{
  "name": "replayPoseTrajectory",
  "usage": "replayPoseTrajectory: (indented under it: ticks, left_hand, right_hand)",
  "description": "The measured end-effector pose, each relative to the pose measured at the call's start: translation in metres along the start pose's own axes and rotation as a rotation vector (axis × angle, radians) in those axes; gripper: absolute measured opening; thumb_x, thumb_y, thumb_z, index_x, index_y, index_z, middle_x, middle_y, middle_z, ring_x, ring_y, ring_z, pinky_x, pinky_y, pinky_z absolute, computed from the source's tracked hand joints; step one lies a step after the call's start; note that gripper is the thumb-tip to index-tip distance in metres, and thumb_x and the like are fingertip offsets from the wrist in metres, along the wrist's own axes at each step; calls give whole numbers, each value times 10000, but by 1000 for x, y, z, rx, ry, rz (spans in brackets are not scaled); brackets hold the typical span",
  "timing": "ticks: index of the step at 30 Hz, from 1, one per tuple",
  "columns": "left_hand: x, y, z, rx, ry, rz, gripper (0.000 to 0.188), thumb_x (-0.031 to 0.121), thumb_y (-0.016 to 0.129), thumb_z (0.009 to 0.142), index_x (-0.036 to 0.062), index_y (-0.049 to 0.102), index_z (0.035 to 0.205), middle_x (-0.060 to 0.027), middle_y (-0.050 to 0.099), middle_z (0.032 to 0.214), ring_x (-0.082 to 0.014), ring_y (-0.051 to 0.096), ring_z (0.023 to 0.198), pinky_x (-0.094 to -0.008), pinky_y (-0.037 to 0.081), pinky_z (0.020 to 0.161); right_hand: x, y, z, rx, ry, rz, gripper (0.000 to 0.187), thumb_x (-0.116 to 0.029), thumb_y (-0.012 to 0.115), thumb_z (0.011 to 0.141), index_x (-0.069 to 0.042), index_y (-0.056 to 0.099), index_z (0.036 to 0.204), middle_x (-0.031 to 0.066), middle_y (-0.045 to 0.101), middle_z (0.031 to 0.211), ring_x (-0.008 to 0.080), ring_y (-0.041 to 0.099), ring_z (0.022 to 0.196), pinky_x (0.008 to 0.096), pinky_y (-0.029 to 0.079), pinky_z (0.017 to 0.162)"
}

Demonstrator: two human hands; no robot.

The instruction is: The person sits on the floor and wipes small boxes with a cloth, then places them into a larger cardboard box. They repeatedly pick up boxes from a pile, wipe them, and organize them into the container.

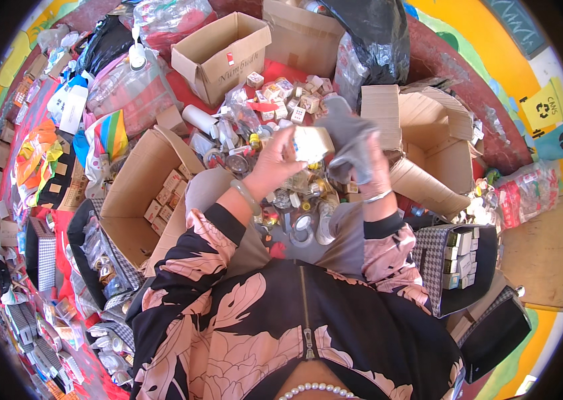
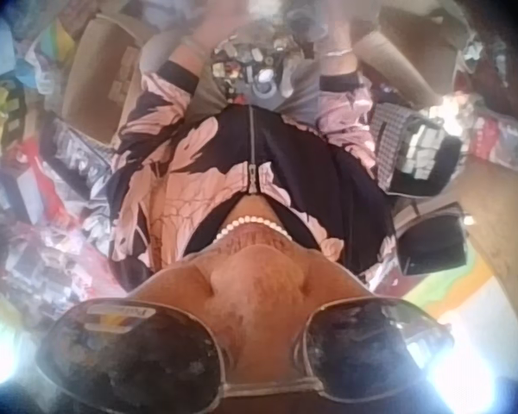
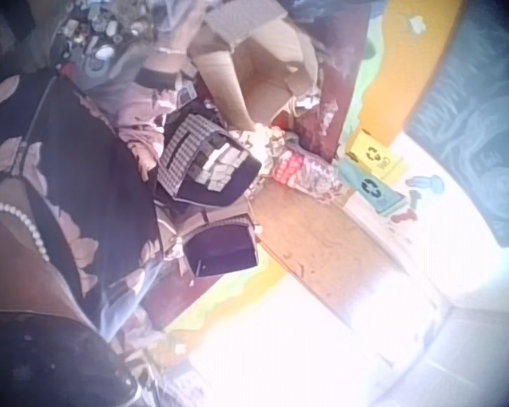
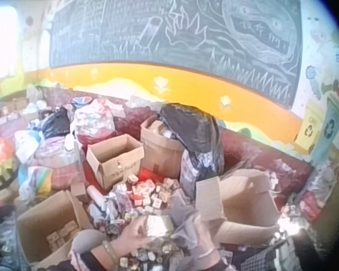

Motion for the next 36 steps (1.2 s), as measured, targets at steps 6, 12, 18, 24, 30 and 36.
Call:
replayPoseTrajectory:
  ticks: [6,12,18,24,30,36]
  left_hand:
    - [5,7,-12,-70,86,613,712,38,729,686,11,397,1315,-165,488,1222,-236,479,1154,-320,364,986]
    - [18,14,-8,-99,179,497,595,-73,579,661,27,466,1236,-139,506,1190,-277,488,1119,-332,361,971]
    - [42,25,-7,-136,517,741,628,-125,457,653,77,473,1248,-211,310,1368,-442,251,1300,-443,210,1081]
    - [25,18,-4,-15,272,519,838,-75,571,730,91,168,1445,-223,142,1461,-379,221,1340,-428,225,1076]
    - [-18,19,-4,-91,-350,-327,730,61,558,885,79,94,1448,-107,346,1384,-217,437,1215,-371,430,968]
    - [-19,6,-6,-8,-384,-352,691,60,548,893,91,138,1447,-82,434,1306,-211,512,1134,-370,464,933]
  right_hand:
    - [50,6,8,36,12,-499,375,-239,658,849,-64,554,1164,45,598,1073,121,562,935,279,467,814]
    - [47,-28,8,393,-9,-95,281,-281,567,905,-59,565,1077,45,631,949,149,607,820,285,497,749]
    - [44,3,11,14,201,224,482,-426,531,895,-66,505,1215,102,569,1164,208,554,1067,360,434,944]
    - [38,4,10,147,39,10,279,-181,599,872,-90,560,1133,29,625,979,133,603,854,267,496,774]
    - [29,2,11,179,-227,-204,219,-9,590,841,-65,597,1053,25,627,964,108,588,859,250,489,758]
    - [25,-43,14,485,-176,-19,226,-187,575,903,-66,563,1093,37,618,970,141,596,849,293,502,758]
Point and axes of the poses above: each hand's wrist, its own z-axis towards the middle knuckle, its own y-axis out of the palm, x = y × z, the point moved 8 cm from there along z, towards the middle knuckle
